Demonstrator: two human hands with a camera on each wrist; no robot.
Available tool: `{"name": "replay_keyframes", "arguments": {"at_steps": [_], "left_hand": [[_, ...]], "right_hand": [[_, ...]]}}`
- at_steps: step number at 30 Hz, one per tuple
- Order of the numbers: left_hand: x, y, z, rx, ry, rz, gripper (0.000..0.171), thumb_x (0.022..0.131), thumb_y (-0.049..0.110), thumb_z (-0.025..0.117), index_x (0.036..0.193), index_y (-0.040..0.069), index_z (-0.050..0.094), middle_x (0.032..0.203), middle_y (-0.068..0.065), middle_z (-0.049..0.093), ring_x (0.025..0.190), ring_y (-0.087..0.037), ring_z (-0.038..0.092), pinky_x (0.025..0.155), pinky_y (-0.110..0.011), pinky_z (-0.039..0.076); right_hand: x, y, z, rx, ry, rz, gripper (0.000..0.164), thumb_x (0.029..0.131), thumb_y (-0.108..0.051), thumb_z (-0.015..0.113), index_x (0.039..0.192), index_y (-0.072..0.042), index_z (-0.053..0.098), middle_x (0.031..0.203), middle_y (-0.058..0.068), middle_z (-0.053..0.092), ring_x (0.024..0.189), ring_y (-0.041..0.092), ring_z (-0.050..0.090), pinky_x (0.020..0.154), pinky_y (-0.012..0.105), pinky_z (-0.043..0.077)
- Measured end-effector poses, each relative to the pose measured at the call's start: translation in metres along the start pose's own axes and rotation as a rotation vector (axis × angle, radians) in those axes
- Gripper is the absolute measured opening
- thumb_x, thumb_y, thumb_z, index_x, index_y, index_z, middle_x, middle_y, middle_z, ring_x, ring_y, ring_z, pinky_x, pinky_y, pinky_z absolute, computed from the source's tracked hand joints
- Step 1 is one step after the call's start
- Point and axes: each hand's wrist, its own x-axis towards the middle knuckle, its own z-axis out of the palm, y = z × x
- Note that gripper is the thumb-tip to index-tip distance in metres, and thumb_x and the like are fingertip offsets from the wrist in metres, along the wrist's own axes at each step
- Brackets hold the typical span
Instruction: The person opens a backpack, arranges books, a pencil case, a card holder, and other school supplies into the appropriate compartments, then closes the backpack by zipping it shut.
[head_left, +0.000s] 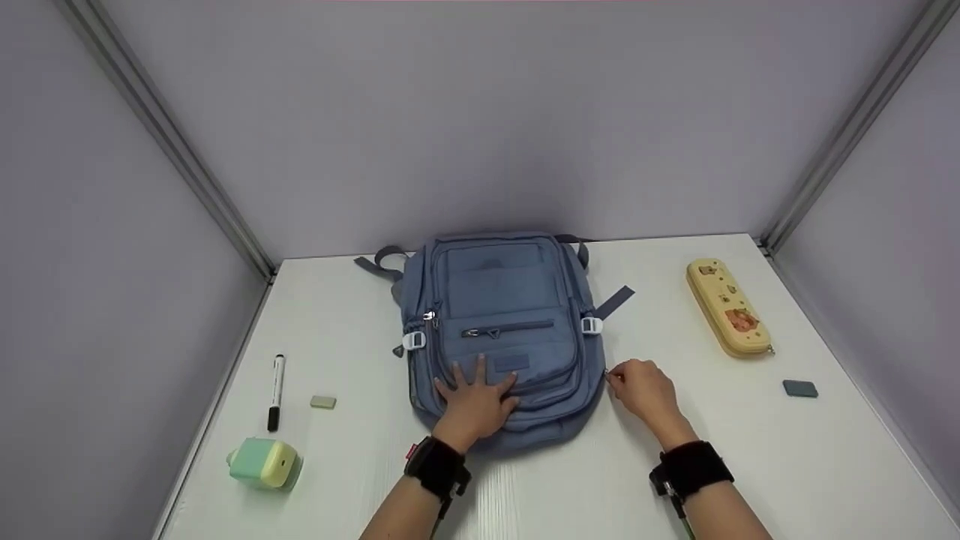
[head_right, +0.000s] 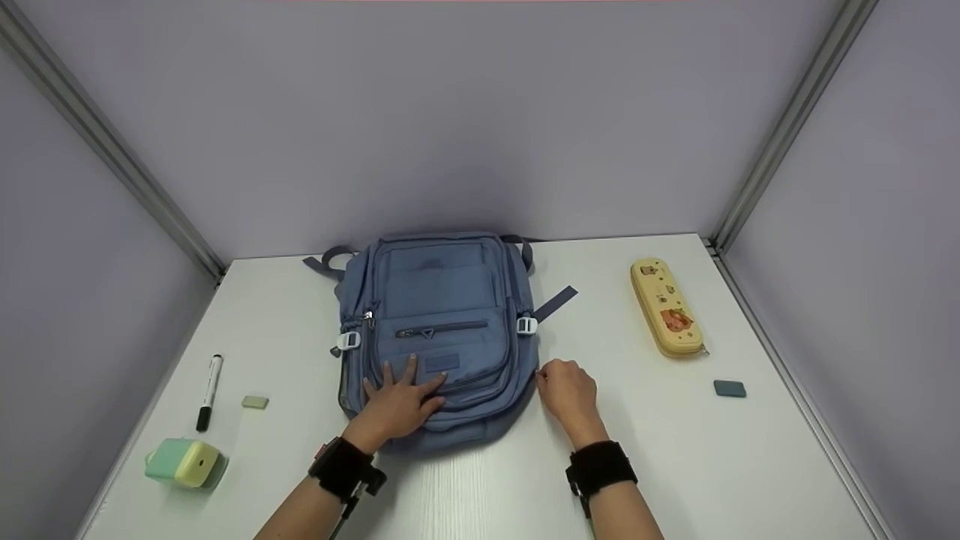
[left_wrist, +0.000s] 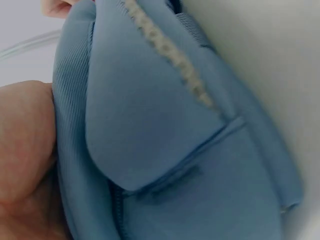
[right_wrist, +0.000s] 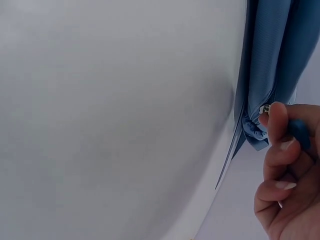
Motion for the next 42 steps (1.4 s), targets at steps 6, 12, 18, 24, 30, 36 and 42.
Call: {"name": "replay_keyframes", "arguments": {"at_steps": [6,12,18,24,30,36,42], "left_hand": [[0.006,-0.003,0.003,-0.001,0.025,-0.007,0.047,0.101,0.054,0.042,0.145,0.041,0.046,0.159,-0.017,0.021,0.137,-0.060,0.014,0.097,-0.080,0.016],[0.006,0.000,0.006,0.004,0.063,-0.013,0.046,0.101,0.053,0.042,0.145,0.040,0.047,0.159,-0.016,0.021,0.138,-0.059,0.014,0.097,-0.079,0.016],[0.007,-0.001,0.002,0.007,0.056,-0.013,0.045,0.102,0.052,0.041,0.145,0.039,0.048,0.159,-0.017,0.024,0.137,-0.060,0.016,0.096,-0.080,0.017],[0.012,-0.002,-0.008,-0.007,-0.018,-0.024,0.044,0.102,0.052,0.041,0.144,0.041,0.048,0.159,-0.015,0.024,0.137,-0.059,0.017,0.096,-0.080,0.019],[0.013,-0.002,-0.012,-0.024,-0.041,-0.028,0.044,0.104,0.051,0.036,0.145,0.040,0.048,0.159,-0.015,0.025,0.136,-0.060,0.017,0.094,-0.081,0.020],[0.014,-0.001,-0.011,-0.057,-0.056,-0.042,0.043,0.105,0.048,0.033,0.145,0.039,0.048,0.159,-0.013,0.024,0.137,-0.060,0.016,0.094,-0.081,0.018],[0.018,0.000,-0.014,-0.075,-0.088,-0.058,0.042,0.105,0.045,0.033,0.143,0.039,0.050,0.159,-0.012,0.024,0.137,-0.060,0.016,0.093,-0.082,0.019]], "right_hand": [[0.001,-0.003,0.000,-0.021,0.008,0.001,0.012,0.088,-0.014,0.070,0.083,-0.007,0.078,0.076,0.005,0.070,0.066,0.022,0.065,0.056,0.043,0.050],[-0.008,-0.007,-0.003,-0.025,0.024,-0.027,0.010,0.086,-0.010,0.070,0.080,-0.007,0.077,0.077,0.006,0.071,0.068,0.025,0.066,0.058,0.044,0.051],[-0.020,-0.016,-0.007,0.012,0.007,-0.058,0.008,0.084,-0.007,0.071,0.079,-0.007,0.077,0.075,0.003,0.070,0.067,0.021,0.064,0.058,0.042,0.050],[-0.032,-0.028,-0.011,0.085,-0.034,-0.092,0.007,0.082,-0.004,0.071,0.079,-0.006,0.077,0.068,-0.003,0.066,0.059,0.011,0.056,0.054,0.034,0.047],[-0.042,-0.046,-0.014,0.181,-0.067,-0.191,0.014,0.084,-0.004,0.070,0.071,-0.009,0.073,0.052,-0.013,0.055,0.047,0.004,0.049,0.046,0.026,0.040],[-0.050,-0.062,-0.013,0.203,-0.095,-0.247,0.016,0.084,-0.003,0.070,0.070,-0.011,0.072,0.051,-0.016,0.052,0.046,0.002,0.047,0.046,0.024,0.039],[-0.056,-0.077,-0.010,0.222,-0.121,-0.280,0.013,0.084,-0.003,0.069,0.074,-0.010,0.074,0.052,-0.015,0.054,0.047,0.001,0.049,0.047,0.024,0.041]]}}
